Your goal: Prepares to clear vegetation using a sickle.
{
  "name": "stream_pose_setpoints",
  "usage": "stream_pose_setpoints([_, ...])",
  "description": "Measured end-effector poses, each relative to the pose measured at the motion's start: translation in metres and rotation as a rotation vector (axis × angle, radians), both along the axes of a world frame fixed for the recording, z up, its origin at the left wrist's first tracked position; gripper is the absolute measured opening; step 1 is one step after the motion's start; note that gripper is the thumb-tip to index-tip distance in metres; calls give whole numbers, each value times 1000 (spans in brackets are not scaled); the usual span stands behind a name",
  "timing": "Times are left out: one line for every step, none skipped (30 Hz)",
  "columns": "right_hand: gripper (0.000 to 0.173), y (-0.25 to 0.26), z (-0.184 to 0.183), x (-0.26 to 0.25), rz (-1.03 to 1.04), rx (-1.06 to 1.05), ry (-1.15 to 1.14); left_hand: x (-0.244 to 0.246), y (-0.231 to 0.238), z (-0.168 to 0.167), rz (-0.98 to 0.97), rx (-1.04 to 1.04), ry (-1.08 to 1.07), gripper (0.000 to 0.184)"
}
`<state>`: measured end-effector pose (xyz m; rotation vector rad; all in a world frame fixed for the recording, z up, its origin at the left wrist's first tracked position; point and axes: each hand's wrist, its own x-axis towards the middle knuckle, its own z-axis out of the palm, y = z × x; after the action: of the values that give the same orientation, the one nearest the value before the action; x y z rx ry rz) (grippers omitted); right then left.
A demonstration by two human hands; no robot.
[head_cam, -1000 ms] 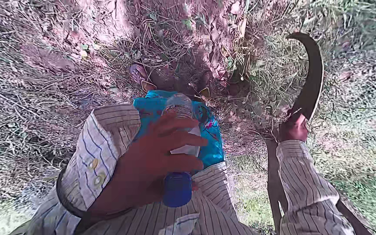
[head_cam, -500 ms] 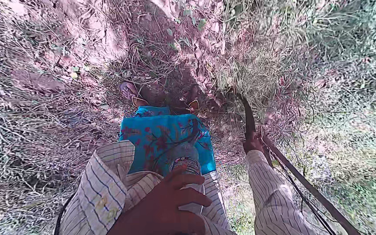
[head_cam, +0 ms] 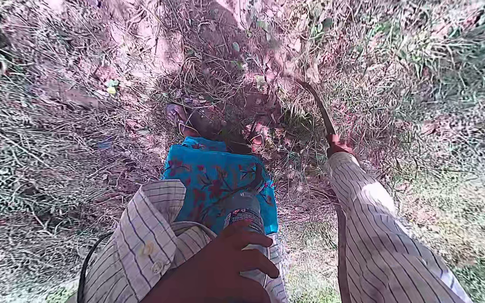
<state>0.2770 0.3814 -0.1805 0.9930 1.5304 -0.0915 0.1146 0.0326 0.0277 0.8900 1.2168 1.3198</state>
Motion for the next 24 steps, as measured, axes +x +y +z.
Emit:
stream_pose_setpoints([65,4,10,28,-61,19,-80,-1,-1,-1,17,8,1,20])
stream_pose_setpoints([68,5,23,47,-102,28,-148,-2,-2,-3,32,12,5,20])
stream_pose_setpoints([71,-2,48,65,-133,17,-224,0,-5,1,34,13,-3,22])
stream_pose_setpoints([71,-7,72,73,-150,25,-248,2,-6,2,44,22,-22,22])
stream_pose_setpoints([70,-10,83,67,-152,49,-209,3,-4,-2,67,38,-30,22])
stream_pose_setpoints([69,-15,93,58,-158,75,-158,4,-4,-3,80,45,-38,22])
stream_pose_setpoints([69,-22,103,45,-159,96,-118,7,-4,-2,85,44,-44,21])
stream_pose_setpoints([69,-27,111,25,-161,134,-67,8,-4,-2,83,44,-46,21])
stream_pose_setpoints([70,-30,114,1,-164,184,11,9,-4,-3,84,47,-46,21])
stream_pose_setpoints([70,-31,114,-22,-170,233,131,10,-4,-3,84,45,-51,21])
stream_pose_setpoints([70,-28,108,-45,-187,270,249,11,-5,-4,77,41,-54,21])
stream_pose_setpoints([74,-22,97,-66,-201,288,378,13,-6,-4,72,39,-58,21])
stream_pose_setpoints([78,-14,81,-84,-189,284,488,14,-7,-4,61,35,-63,21])
stream_pose_setpoints([79,-7,60,-101,-187,268,562,16,-9,-5,56,32,-64,22])
stream_pose_setpoints([78,-3,40,-112,-181,253,571,16,-9,-6,53,28,-60,22])
stream_pose_setpoints([76,-3,23,-112,-176,232,505,17,-10,-6,50,25,-54,22])
stream_pose_setpoints([75,-9,7,-100,-153,197,388,15,-11,-7,51,21,-48,22])
stream_pose_setpoints([73,-18,-5,-71,-129,150,257,12,-13,-6,50,17,-39,21])
stream_pose_setpoints([73,-32,-8,-31,-109,116,133,9,-15,-4,50,13,-46,19])
stream_pose_setpoints([72,-43,-3,7,-98,88,29,6,-16,-3,61,9,-62,17])
stream_pose_setpoints([75,-50,9,31,-116,26,-93,3,-17,-3,69,7,-74,18])
stream_pose_setpoints([78,-57,26,54,-117,-31,-204,3,-19,-2,75,2,-83,19])
stream_pose_setpoints([81,-65,50,79,-125,-59,-286,6,-22,1,74,2,-94,20])
stream_pose_setpoints([82,-68,72,90,-125,-62,-301,9,-21,0,88,15,-95,20])
